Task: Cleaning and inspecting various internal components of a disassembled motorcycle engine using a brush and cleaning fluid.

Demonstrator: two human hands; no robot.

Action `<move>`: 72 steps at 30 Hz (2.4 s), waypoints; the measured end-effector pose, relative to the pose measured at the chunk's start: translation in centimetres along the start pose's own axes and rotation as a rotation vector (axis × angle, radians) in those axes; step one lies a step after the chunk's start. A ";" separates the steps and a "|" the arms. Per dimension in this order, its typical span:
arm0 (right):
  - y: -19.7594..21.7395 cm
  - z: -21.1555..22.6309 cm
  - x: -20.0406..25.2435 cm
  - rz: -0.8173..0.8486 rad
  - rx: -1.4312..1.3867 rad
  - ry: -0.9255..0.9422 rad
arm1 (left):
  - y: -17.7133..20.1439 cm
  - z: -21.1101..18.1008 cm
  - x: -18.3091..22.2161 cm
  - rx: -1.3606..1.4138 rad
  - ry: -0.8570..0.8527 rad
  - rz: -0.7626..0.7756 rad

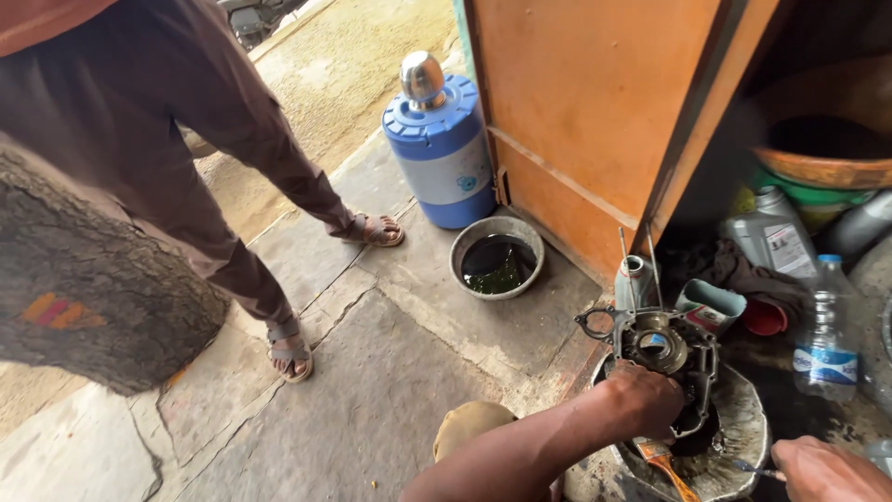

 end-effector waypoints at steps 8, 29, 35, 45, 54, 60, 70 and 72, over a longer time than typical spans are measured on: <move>-1.5 -0.5 0.6 -0.453 -0.159 0.248 | -5.6 1.7 -0.5 -0.123 -0.171 -0.746; 11.1 3.9 -7.4 -0.471 0.050 -0.084 | 3.5 -4.6 8.8 -0.307 -0.144 0.183; 12.2 4.6 -9.9 -0.499 0.256 -0.018 | 5.0 -4.9 10.4 -0.307 -0.212 0.124; 15.2 4.3 -10.1 -0.312 0.161 -0.118 | 4.7 -6.0 11.9 -0.358 -0.332 0.162; 9.3 -0.5 -10.5 -0.557 0.164 0.139 | 2.4 -6.5 9.9 -0.305 -0.250 0.035; 17.8 3.6 -0.9 -0.558 0.048 -0.162 | 1.6 -6.6 10.0 -0.295 -0.257 0.039; 11.8 5.6 -6.8 -0.633 -0.011 -0.089 | 3.0 -6.5 11.5 -0.311 -0.282 0.067; 9.1 3.2 -9.0 -0.467 0.069 -0.235 | 4.0 -6.0 12.2 -0.379 -0.283 0.146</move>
Point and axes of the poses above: each hand's wrist, its own x-axis away from the middle knuckle, its own y-axis out of the back of the hand, z = x × y, the point moved 6 cm from there along -x, towards the middle knuckle, and after that the axes turned 12 degrees about y, right-handed, at the moved point
